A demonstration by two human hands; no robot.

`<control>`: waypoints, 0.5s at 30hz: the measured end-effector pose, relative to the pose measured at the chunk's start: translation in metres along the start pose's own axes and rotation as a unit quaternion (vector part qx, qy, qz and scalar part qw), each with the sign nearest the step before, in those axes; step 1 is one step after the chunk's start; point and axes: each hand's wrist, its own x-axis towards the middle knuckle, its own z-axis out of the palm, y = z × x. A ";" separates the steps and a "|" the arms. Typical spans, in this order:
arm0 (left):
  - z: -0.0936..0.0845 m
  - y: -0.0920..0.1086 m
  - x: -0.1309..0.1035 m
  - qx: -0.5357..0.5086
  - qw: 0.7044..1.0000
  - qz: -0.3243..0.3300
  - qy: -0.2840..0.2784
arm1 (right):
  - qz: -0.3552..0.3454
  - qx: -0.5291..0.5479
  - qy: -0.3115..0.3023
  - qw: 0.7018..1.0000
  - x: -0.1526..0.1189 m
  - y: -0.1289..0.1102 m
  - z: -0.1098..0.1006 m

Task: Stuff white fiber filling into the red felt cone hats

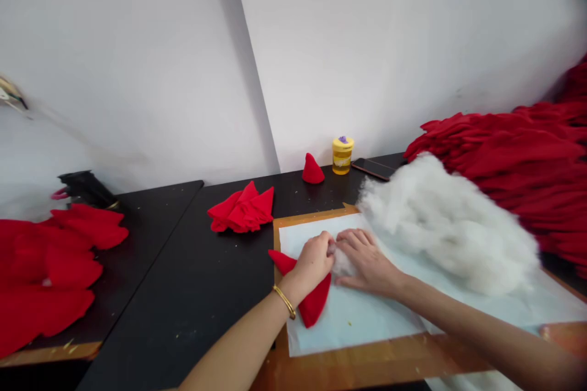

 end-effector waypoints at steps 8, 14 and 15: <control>-0.032 0.015 -0.035 0.020 0.999 0.015 0.032 | -0.016 0.049 -0.020 0.998 0.019 0.009 0.013; -0.009 0.030 -0.098 0.180 0.983 -0.013 0.018 | 0.115 0.129 0.073 0.982 0.022 0.021 -0.006; -0.005 0.029 -0.105 0.212 0.977 -0.020 0.016 | 0.143 0.145 0.089 0.975 0.019 0.021 -0.011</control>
